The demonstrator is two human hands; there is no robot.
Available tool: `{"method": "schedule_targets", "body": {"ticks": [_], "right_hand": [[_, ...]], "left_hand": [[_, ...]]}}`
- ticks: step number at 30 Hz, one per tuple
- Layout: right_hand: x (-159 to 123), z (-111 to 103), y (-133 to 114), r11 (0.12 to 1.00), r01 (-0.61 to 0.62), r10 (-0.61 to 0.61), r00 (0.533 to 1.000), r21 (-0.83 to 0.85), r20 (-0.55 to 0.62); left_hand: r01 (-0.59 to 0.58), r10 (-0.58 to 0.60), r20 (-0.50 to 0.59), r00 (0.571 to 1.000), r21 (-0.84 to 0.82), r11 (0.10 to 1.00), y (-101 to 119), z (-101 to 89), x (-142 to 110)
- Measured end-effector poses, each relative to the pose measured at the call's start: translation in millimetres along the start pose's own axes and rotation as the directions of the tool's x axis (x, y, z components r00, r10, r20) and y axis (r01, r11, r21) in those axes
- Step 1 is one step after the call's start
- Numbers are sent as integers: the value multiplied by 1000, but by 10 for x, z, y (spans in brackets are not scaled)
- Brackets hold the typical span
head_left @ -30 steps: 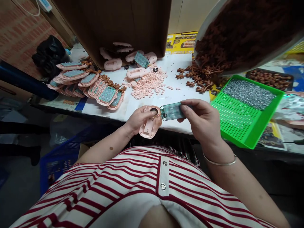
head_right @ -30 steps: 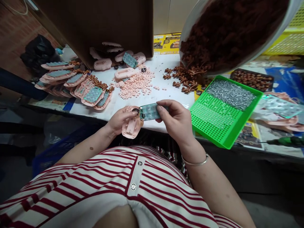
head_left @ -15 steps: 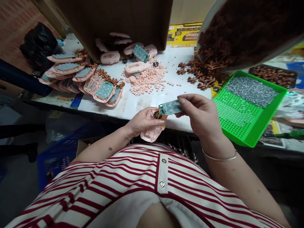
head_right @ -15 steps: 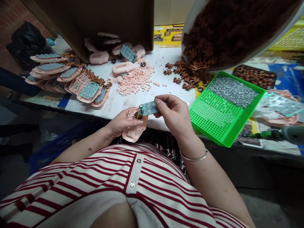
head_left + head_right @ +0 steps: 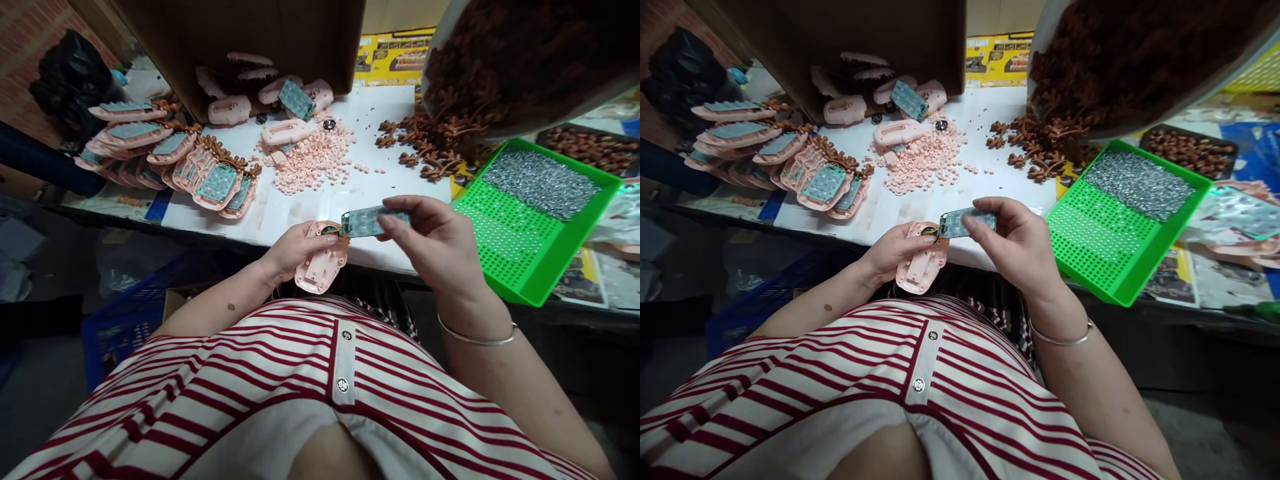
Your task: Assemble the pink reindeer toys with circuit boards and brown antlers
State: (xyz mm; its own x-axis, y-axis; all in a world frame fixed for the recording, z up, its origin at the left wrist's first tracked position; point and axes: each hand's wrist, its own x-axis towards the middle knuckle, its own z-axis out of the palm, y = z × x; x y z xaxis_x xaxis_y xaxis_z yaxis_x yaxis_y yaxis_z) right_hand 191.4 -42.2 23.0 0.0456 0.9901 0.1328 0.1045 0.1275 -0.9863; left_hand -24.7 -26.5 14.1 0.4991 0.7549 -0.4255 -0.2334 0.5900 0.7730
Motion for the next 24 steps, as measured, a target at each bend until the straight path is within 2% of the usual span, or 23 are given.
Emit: {"method": "schedule_targets", "body": {"ticks": [2, 4, 8, 12, 16, 21, 24], "right_hand": [[-44, -74, 25, 999, 26, -22, 995, -40, 94], [-77, -138, 24, 990, 63, -46, 989, -122, 137], [-87, -147, -82, 910, 185, -169, 983, -372, 76], [-34, -55, -181, 787, 321, -327, 941, -527, 84], [15, -9, -174, 727, 355, -363, 925, -588, 109], [14, -13, -179, 684, 392, -395, 908, -615, 139], [-5, -35, -207, 663, 426, -402, 896, -615, 187]], "left_hand": [[-13, 13, -1, 1000, -1, 1000, 1, -6, 5], [-12, 12, 2, 1000, -2, 1000, 1, -7, 8], [13, -13, 14, 1000, -4, 1000, -4, 12, 6], [-1, 1, 13, 1000, -6, 1000, -9, 16, -11], [-2, 2, 2, 1000, 5, 1000, -8, -23, -28], [17, -24, 78, 997, 93, 996, -11, -42, -41], [3, -12, 80, 997, 121, 993, -6, -27, -47]]}}
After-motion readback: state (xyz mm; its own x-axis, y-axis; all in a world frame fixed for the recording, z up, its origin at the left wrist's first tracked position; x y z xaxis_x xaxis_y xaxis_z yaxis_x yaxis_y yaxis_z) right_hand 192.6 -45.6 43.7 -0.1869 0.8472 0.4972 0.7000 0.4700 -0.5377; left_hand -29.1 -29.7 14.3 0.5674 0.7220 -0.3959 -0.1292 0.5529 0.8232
